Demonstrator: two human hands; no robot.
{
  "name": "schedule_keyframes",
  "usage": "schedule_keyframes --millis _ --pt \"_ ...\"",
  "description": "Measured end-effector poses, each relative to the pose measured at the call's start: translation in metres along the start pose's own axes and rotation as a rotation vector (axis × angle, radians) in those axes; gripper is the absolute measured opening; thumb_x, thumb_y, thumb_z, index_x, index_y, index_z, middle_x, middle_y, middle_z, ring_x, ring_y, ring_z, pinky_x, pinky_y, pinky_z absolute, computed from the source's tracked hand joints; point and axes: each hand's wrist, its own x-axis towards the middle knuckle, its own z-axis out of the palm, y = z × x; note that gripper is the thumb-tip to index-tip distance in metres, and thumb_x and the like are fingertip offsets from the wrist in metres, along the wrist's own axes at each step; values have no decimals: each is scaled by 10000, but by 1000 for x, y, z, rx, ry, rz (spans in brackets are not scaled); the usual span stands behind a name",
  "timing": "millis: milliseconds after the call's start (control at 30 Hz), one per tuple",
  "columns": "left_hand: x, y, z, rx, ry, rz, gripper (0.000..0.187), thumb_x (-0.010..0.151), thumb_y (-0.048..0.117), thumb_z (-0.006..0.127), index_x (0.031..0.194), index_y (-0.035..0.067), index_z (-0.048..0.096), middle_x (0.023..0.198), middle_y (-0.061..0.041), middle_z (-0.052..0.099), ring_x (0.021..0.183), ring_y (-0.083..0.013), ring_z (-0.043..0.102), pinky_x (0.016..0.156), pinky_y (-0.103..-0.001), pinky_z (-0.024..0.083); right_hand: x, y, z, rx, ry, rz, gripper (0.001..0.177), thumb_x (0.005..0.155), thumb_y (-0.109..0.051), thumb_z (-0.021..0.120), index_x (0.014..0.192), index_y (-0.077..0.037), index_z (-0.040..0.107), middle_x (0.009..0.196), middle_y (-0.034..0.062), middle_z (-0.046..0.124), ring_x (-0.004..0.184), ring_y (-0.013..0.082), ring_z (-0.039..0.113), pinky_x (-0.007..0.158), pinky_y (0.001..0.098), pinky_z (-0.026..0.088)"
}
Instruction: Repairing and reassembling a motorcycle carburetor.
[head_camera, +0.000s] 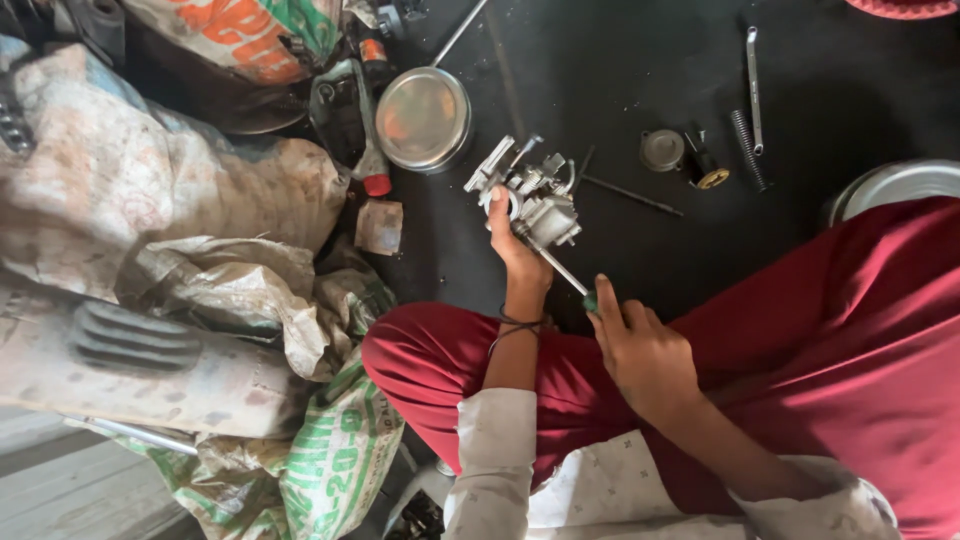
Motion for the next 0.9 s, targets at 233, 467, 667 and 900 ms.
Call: schedule_keyframes --millis 233,467,667,900 --pt "4 -2 -12 -60 6 8 549 1041 486 566 1332 20 566 1124 -139 703 957 -293 719 871 -441 612 12 4 -18 13 -7 25 444 953 -257 682 1368 -107 636 759 78 598 653 226 654 523 355 550" --pt "-4 27 7 -97 -135 84 610 1015 566 527 1344 54 581 1149 -156 710 941 -381 712 784 -524 604 4 33 -44 800 -49 -14 437 990 -220 639 1363 -2 575 1018 158 723 855 263 741 696 365 592" --pt "-15 46 16 -366 -106 -83 656 922 650 549 1324 137 622 1108 -126 736 928 -431 707 860 -641 565 0 54 -19 1426 -457 674 411 1007 -273 542 1280 24 620 690 53 563 521 88 497 434 262 435" --pt "-20 41 16 -392 -37 -175 716 898 696 568 1279 96 654 1073 -152 729 916 -420 703 875 -639 535 10 51 -11 1536 -499 700 429 999 -295 527 1283 13 620 667 29 531 477 74 484 417 246 437"
